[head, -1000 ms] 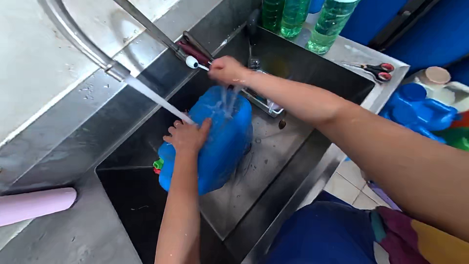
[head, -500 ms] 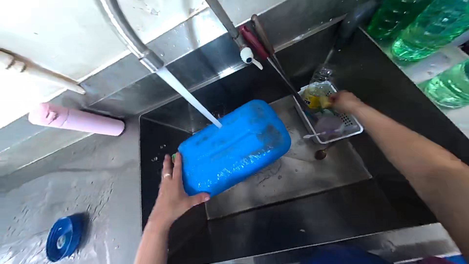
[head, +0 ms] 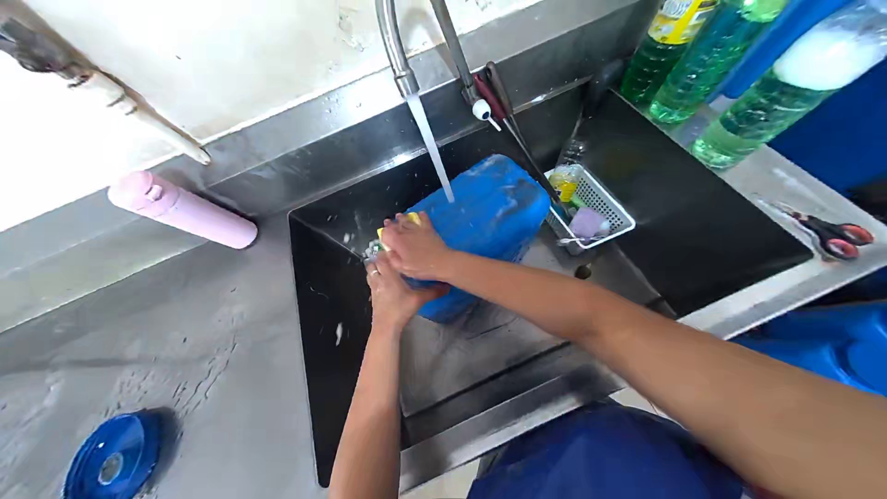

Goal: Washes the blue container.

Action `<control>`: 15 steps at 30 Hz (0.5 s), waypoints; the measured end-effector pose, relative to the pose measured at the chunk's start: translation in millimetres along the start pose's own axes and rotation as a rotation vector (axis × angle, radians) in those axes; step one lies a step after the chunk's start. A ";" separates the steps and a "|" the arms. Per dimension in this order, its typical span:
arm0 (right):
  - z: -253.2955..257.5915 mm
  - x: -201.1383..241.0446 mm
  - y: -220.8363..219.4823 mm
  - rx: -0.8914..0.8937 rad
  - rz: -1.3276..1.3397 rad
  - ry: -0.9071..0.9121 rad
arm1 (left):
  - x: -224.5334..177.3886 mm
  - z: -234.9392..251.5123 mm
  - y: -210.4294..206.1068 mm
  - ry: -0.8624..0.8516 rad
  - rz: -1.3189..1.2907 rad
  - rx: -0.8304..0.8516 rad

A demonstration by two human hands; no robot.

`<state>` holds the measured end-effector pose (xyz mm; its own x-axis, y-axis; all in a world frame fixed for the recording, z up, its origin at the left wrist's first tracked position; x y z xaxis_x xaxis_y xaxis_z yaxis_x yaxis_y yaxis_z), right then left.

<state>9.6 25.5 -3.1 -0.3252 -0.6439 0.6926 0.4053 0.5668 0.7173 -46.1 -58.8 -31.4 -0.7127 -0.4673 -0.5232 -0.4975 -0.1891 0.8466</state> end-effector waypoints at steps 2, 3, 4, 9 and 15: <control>-6.1 -35.4 30.7 -0.106 -0.083 -0.055 | -2.3 -2.7 1.9 0.067 0.011 0.042; -11.8 -66.3 59.5 -0.145 -0.134 -0.171 | -4.1 -4.3 0.5 0.075 0.005 0.053; -17.0 -100.3 91.3 -0.194 -0.166 -0.290 | -5.9 -5.3 -0.3 0.074 -0.004 0.055; -24.8 -144.5 130.5 -0.314 -0.205 -0.658 | -7.0 -0.5 1.3 0.053 0.036 0.061; 18.9 -16.3 -10.4 -0.026 -0.290 -0.082 | -2.7 7.9 3.6 0.049 0.092 0.063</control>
<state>-5.4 39.8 -20.3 -0.4980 -0.7326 0.4640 0.3074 0.3512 0.8844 -49.9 -51.4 -27.8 -0.7328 -0.5220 -0.4364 -0.4620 -0.0892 0.8824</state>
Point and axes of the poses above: each hand's wrist, its own z-axis towards the middle knuckle, its own y-axis out of the back of the hand, x = y × z, the point moved 6 cm from there along z, towards the middle knuckle, and after that the axes turned 7 degrees about z, right-handed, at the moved point
